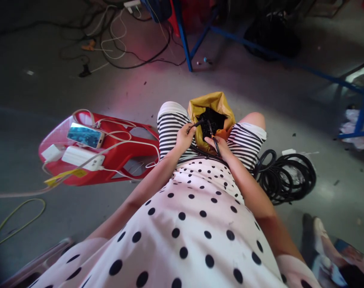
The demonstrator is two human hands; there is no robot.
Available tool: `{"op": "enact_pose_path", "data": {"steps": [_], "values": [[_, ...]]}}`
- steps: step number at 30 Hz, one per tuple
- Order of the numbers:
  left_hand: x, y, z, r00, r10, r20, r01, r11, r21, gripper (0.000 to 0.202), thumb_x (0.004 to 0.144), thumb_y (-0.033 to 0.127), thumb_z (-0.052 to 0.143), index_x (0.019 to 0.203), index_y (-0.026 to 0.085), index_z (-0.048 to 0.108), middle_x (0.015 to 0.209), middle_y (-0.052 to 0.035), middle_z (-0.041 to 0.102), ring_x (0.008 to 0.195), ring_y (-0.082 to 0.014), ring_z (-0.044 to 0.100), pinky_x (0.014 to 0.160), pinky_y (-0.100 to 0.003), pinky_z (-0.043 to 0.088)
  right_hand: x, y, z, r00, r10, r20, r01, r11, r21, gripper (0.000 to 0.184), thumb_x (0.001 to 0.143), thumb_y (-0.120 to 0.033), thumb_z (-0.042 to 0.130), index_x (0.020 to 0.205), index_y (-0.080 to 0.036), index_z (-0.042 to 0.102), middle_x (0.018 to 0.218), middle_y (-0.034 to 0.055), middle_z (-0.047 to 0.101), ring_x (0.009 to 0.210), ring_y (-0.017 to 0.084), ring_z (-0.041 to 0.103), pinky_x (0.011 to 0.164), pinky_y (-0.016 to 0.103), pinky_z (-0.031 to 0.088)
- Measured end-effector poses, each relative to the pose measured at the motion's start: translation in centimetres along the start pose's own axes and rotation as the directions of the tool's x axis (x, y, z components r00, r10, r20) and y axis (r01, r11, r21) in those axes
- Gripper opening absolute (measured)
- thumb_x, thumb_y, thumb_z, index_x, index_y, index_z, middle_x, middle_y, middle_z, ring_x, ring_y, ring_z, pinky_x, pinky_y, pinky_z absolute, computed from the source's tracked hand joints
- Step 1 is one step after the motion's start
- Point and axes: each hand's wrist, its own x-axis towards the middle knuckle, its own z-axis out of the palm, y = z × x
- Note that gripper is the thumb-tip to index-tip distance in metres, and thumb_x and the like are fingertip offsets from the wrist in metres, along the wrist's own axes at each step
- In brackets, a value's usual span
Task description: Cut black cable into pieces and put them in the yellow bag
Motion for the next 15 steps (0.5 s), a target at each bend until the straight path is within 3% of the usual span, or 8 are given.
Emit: {"op": "enact_pose_path", "data": {"steps": [7,12,15], "values": [[2.4,0.8,0.7,0.995,0.094,0.018,-0.096,0.993,0.075,0.006,0.098,0.020,0.069,0.096,0.021,0.075,0.097,-0.0057,0.080,0.095,-0.0217,0.071,0.096,-0.033,0.053,1.1,0.5,0.3,0.996,0.027,-0.082,-0.026,1.000,0.013,0.066,0.063,-0.082,0.091,0.079,-0.024,0.064,0.070,-0.0012,0.066,0.064,0.018,0.062,0.063,0.031,0.052],[1.9,-0.8,1.8,0.992,0.089,0.090,-0.107,0.971,0.214,0.009,0.100,0.020,0.068,0.097,0.020,0.077,0.098,-0.0088,0.080,0.096,-0.0250,0.073,0.097,-0.036,0.054,1.6,2.0,0.0,0.996,0.009,-0.085,-0.012,0.999,-0.031,0.067,0.066,-0.084,0.087,0.075,-0.022,0.063,0.066,-0.0029,0.063,0.063,0.015,0.056,0.062,0.028,0.046],[1.5,-1.8,1.8,0.987,0.121,0.109,-0.148,0.946,0.287,0.013,0.104,0.022,0.064,0.104,0.020,0.077,0.103,-0.0108,0.081,0.099,-0.0262,0.075,0.099,-0.037,0.055,1.6,2.4,-0.4,0.999,-0.020,-0.040,0.014,0.991,-0.133,0.065,0.071,-0.083,0.085,0.079,-0.021,0.066,0.071,-0.0014,0.065,0.070,0.018,0.060,0.067,0.029,0.048]]}}
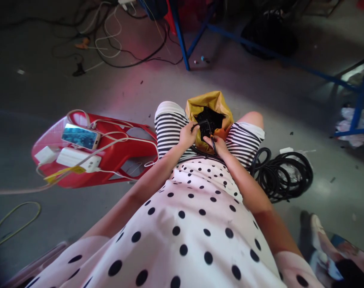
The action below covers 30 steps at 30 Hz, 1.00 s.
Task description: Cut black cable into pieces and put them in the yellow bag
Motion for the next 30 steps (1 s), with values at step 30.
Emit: {"op": "enact_pose_path", "data": {"steps": [30], "values": [[-0.2,-0.5,0.2,0.991,0.066,0.115,-0.091,0.969,0.228,0.024,0.110,0.029,0.058,0.120,0.019,0.077,0.117,-0.0127,0.083,0.109,-0.0264,0.077,0.100,-0.036,0.057,-0.5,-1.3,0.1,0.989,0.095,0.113,-0.076,0.983,-0.166,0.067,0.077,-0.085,0.081,0.081,-0.020,0.067,0.075,0.0066,0.072,0.070,0.022,0.069,0.066,0.032,0.055]]}}
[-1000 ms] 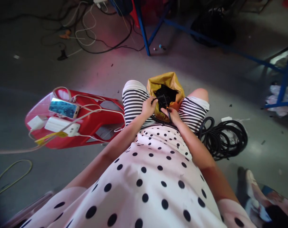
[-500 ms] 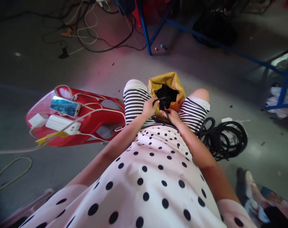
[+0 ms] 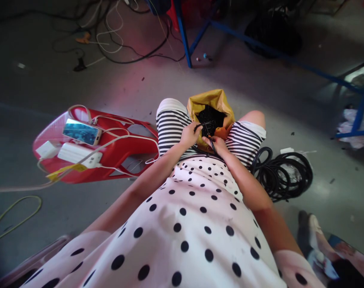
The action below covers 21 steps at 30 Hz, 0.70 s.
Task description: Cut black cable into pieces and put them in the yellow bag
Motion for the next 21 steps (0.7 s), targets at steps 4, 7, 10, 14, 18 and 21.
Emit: {"op": "enact_pose_path", "data": {"steps": [4,7,10,14,18,21], "values": [[0.05,-0.20,0.26,1.000,0.009,0.019,-0.009,1.000,0.023,0.025,0.110,0.028,0.057,0.121,0.018,0.077,0.118,-0.0137,0.082,0.110,-0.0268,0.077,0.101,-0.037,0.057,0.03,-0.07,0.10,1.000,0.012,-0.013,-0.012,0.999,0.042,0.067,0.076,-0.086,0.082,0.078,-0.021,0.065,0.071,0.0049,0.069,0.067,0.022,0.067,0.064,0.033,0.056],[0.11,-0.36,0.44,1.000,0.017,0.024,-0.017,0.999,0.031,0.025,0.110,0.028,0.058,0.122,0.019,0.077,0.117,-0.0134,0.082,0.110,-0.0268,0.077,0.101,-0.037,0.058,0.08,-0.04,0.12,1.000,0.021,-0.020,-0.020,0.998,0.059,0.067,0.077,-0.086,0.083,0.077,-0.022,0.065,0.069,0.0049,0.068,0.067,0.022,0.067,0.063,0.033,0.056],[0.18,-0.48,0.53,0.999,0.017,0.029,-0.018,0.999,0.034,0.024,0.110,0.029,0.059,0.121,0.019,0.077,0.117,-0.0132,0.082,0.111,-0.0269,0.077,0.101,-0.037,0.058,0.13,0.07,0.07,1.000,0.018,-0.019,-0.017,0.998,0.055,0.067,0.076,-0.085,0.083,0.076,-0.021,0.064,0.070,0.0058,0.069,0.069,0.023,0.068,0.063,0.033,0.057],[0.22,-0.54,0.57,1.000,0.011,0.029,-0.012,0.999,0.035,0.024,0.110,0.029,0.059,0.120,0.019,0.077,0.118,-0.0133,0.082,0.111,-0.0268,0.077,0.101,-0.037,0.058,0.30,0.38,-0.03,1.000,0.011,-0.026,-0.011,1.000,0.022,0.069,0.076,-0.088,0.081,0.077,-0.021,0.064,0.071,0.0058,0.070,0.070,0.023,0.068,0.063,0.032,0.055],[0.18,-0.33,0.43,1.000,-0.005,0.014,0.005,1.000,0.015,0.021,0.109,0.029,0.060,0.117,0.021,0.077,0.114,-0.0109,0.083,0.107,-0.0250,0.077,0.099,-0.035,0.058,0.51,0.66,-0.06,1.000,0.003,-0.017,-0.003,1.000,-0.004,0.070,0.077,-0.090,0.078,0.078,-0.022,0.064,0.070,0.0047,0.069,0.068,0.023,0.068,0.064,0.033,0.053],[0.12,0.06,0.10,0.999,-0.034,0.020,0.034,0.999,0.012,0.021,0.110,0.029,0.059,0.117,0.021,0.077,0.115,-0.0110,0.083,0.107,-0.0252,0.077,0.099,-0.035,0.057,0.56,0.74,-0.01,1.000,0.007,-0.012,-0.007,1.000,-0.013,0.070,0.079,-0.091,0.076,0.078,-0.022,0.066,0.070,0.0054,0.070,0.068,0.023,0.068,0.066,0.034,0.054]]}}
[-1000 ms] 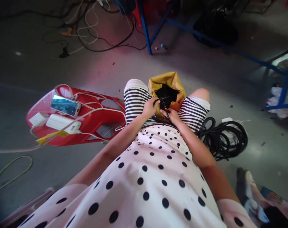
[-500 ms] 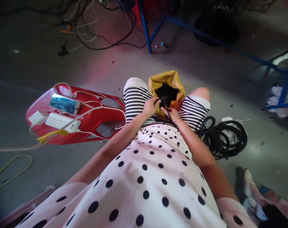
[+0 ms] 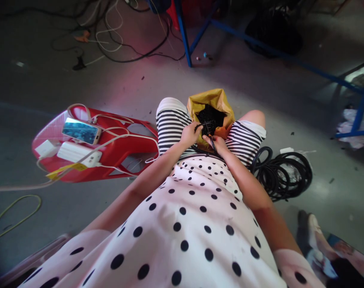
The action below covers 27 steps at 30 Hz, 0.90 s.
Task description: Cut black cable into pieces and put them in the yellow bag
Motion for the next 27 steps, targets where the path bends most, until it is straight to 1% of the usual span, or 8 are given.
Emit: {"op": "enact_pose_path", "data": {"steps": [4,9,15,19,22,27], "values": [[0.0,0.4,-0.5,0.999,-0.039,0.011,0.039,0.999,0.000,0.023,0.110,0.029,0.057,0.117,0.020,0.077,0.114,-0.0113,0.083,0.106,-0.0261,0.077,0.099,-0.036,0.057,0.2,0.3,0.0,0.999,-0.039,-0.018,0.037,0.997,-0.071,0.071,0.079,-0.093,0.074,0.075,-0.023,0.064,0.069,0.0056,0.070,0.067,0.024,0.068,0.066,0.035,0.054],[0.2,0.6,-0.7,0.999,-0.042,0.021,0.042,0.999,0.002,0.022,0.109,0.028,0.058,0.116,0.021,0.078,0.114,-0.0106,0.084,0.108,-0.0259,0.077,0.099,-0.035,0.057,0.6,0.8,0.0,0.997,-0.073,-0.024,0.068,0.988,-0.139,0.074,0.076,-0.096,0.073,0.072,-0.023,0.062,0.069,0.0053,0.068,0.068,0.024,0.066,0.065,0.036,0.054],[0.4,0.5,-0.8,0.998,-0.026,0.057,0.025,1.000,0.020,0.025,0.109,0.026,0.056,0.120,0.020,0.077,0.119,-0.0119,0.083,0.112,-0.0262,0.077,0.101,-0.035,0.056,0.5,0.8,0.0,0.998,-0.051,-0.039,0.046,0.992,-0.120,0.076,0.079,-0.099,0.066,0.072,-0.023,0.060,0.066,0.0037,0.064,0.065,0.021,0.061,0.062,0.033,0.050],[0.4,0.3,-0.7,0.997,-0.020,0.069,0.017,0.999,0.036,0.025,0.110,0.028,0.056,0.121,0.020,0.077,0.117,-0.0117,0.084,0.109,-0.0261,0.077,0.099,-0.035,0.056,0.7,1.0,0.1,0.998,-0.038,-0.043,0.032,0.991,-0.130,0.077,0.082,-0.099,0.063,0.073,-0.022,0.063,0.067,0.0050,0.065,0.063,0.021,0.063,0.060,0.033,0.051],[0.4,0.3,-0.6,0.997,-0.037,0.061,0.035,0.998,0.044,0.025,0.110,0.030,0.056,0.120,0.021,0.077,0.116,-0.0118,0.083,0.109,-0.0268,0.077,0.098,-0.035,0.057,0.8,1.2,0.1,0.998,-0.049,-0.038,0.043,0.989,-0.140,0.077,0.083,-0.098,0.063,0.072,-0.022,0.065,0.065,0.0058,0.065,0.062,0.022,0.065,0.061,0.033,0.053],[0.6,0.2,-0.3,0.997,-0.049,0.067,0.044,0.997,0.064,0.026,0.111,0.032,0.055,0.120,0.022,0.077,0.115,-0.0124,0.084,0.109,-0.0278,0.078,0.097,-0.036,0.057,0.5,1.0,0.0,0.996,-0.076,-0.045,0.069,0.988,-0.139,0.077,0.082,-0.099,0.063,0.066,-0.023,0.061,0.059,0.0051,0.062,0.058,0.022,0.063,0.058,0.033,0.051]]}}
